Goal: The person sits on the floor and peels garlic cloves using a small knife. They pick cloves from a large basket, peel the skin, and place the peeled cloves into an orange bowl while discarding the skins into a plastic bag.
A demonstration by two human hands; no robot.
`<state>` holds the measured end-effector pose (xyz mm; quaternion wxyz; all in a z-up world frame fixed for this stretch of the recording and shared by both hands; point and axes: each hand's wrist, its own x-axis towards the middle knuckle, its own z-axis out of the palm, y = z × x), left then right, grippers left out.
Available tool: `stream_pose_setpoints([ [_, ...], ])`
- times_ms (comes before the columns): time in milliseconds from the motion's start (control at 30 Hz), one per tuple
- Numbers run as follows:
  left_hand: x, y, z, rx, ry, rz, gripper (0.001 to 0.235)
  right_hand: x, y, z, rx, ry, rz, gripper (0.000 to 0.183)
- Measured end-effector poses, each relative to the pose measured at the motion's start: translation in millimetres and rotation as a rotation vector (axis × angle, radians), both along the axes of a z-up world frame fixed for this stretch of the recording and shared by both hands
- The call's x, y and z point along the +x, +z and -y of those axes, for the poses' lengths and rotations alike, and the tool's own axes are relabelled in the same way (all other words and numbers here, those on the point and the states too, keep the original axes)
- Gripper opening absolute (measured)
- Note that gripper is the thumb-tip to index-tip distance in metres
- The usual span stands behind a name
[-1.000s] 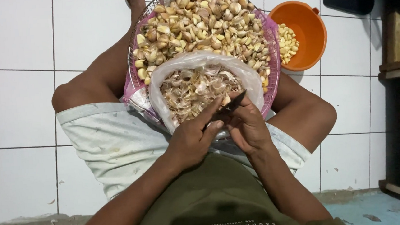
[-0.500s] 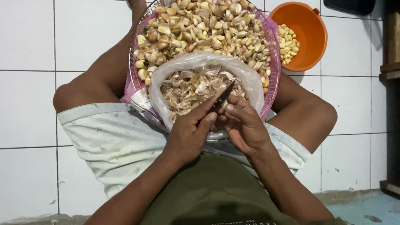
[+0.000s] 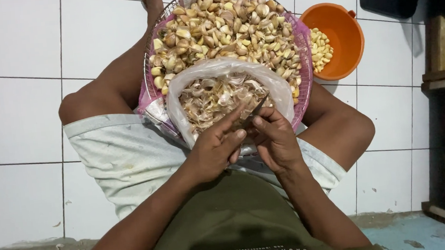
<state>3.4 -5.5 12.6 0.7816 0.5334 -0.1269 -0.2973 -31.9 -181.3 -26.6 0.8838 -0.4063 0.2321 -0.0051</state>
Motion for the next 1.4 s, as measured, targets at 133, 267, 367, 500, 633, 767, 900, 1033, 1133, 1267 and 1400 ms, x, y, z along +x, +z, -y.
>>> stream_pose_setpoints([
  [133, -2.6, -8.6, 1.2, 0.034, 0.052, 0.041, 0.048, 1.1, 8.5, -1.9, 0.028, 0.01, -0.006, 0.017],
  [267, 2.4, -9.7, -3.8, 0.124, 0.134, 0.133, 0.044, 2.2, 6.2, 5.6, 0.037, 0.063, 0.036, 0.037],
  [367, 7.8, -0.3, -9.4, 0.174, 0.162, 0.151, 0.046, 4.6, 13.6, 6.3, -0.009, 0.081, 0.072, 0.045],
  [500, 11.0, 3.5, -12.3, 0.208, 0.147, 0.147, 0.05, 5.8, 15.1, 5.4, -0.157, 0.081, 0.157, 0.054],
  [633, 10.3, 32.8, -15.1, 0.22, 0.024, 0.099, 0.056, 10.2, 20.7, 9.7, -0.352, 0.036, 0.15, 0.058],
  [767, 12.3, 42.6, -14.3, 0.205, -0.057, 0.144, 0.052, 10.0, 24.0, 12.3, -0.386, 0.06, 0.156, 0.068],
  [900, 17.4, 47.2, -15.3, 0.246, 0.005, 0.169, 0.047, 10.3, 26.5, 11.9, -0.455, 0.114, 0.144, 0.07],
  [1033, 19.8, 35.0, -19.1, 0.294, 0.095, 0.167, 0.047, 15.7, 40.8, 10.1, -0.558, 0.131, 0.154, 0.068],
  [1133, 21.8, 12.8, -19.1, 0.326, 0.082, 0.162, 0.05, 26.5, 44.4, 23.9, -0.539, 0.092, 0.171, 0.062],
  [1267, 21.6, 9.9, -19.1, 0.414, -0.017, 0.183, 0.05, 65.2, 47.2, 71.7, -0.598, 0.034, 0.273, 0.042],
  [1400, 25.9, 15.1, -18.1, 0.467, -0.116, 0.314, 0.053, 139.6, 90.7, 67.8, -0.954, 0.306, 0.164, 0.019],
])
